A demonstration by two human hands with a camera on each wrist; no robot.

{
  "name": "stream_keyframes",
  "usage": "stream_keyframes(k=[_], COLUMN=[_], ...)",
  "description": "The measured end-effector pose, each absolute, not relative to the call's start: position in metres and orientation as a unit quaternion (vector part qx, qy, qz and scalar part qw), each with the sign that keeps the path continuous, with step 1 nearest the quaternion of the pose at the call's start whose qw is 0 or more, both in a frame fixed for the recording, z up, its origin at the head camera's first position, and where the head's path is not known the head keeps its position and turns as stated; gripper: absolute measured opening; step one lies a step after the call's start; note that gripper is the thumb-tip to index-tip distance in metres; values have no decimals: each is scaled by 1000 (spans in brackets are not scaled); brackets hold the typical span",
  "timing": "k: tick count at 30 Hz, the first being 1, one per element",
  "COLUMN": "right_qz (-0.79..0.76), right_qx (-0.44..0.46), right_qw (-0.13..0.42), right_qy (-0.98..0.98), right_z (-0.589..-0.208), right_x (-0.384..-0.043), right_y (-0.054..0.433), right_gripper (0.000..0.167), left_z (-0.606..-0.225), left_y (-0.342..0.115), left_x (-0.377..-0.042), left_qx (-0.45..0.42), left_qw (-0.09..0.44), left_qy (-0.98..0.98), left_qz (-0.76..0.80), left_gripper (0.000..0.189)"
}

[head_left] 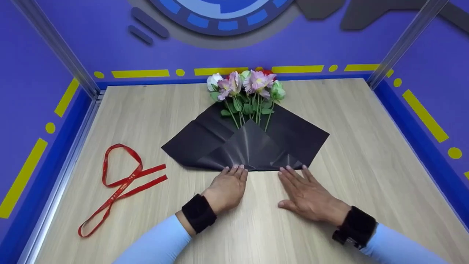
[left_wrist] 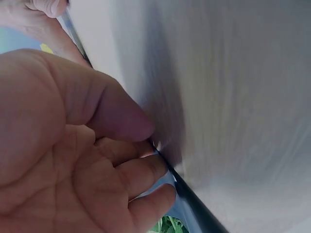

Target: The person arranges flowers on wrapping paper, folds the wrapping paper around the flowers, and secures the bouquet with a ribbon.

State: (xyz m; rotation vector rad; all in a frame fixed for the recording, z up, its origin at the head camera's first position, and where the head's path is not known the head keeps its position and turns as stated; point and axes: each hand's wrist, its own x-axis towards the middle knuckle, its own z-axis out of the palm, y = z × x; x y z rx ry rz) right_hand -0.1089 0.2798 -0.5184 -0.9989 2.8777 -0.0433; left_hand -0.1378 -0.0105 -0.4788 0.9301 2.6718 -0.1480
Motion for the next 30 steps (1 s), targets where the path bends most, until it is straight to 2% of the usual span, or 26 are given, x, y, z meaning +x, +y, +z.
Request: stream_keyframes(k=[8,13,17,20,21,24,30], right_qz=[3,11,29,20,14,13,10], right_qx=[-266,-229,-236,-313,-343,-413,-395], right_qw=[36,27,-73,-159,-170,-137,34], right_qy=[963,973,969,936,924,900,918], right_z=[-516,-505,-495,-493,-494,-500,-512], right_x=[-98,-97,-103,-112,-115,-125,-137], right_y=[322,319,294,264,253,222,195], right_gripper=[86,88,79,70,69,71,79], left_z=[-477,-478,-480,-481,-481,-483,-489], left_y=[-12,-12,-13,-15,-15,-16,-18], left_x=[-139,-139,-137,-136,-136,-137,-139], left_qx=[329,330,330,327,325,324,339], left_qw=[150,147,138,129,125,112,102], left_qy=[932,932,934,936,937,939,935], left_qz=[-36,-19,-12,-19,-21,-26,-27], left_gripper=[52,52,50,50,49,49,53])
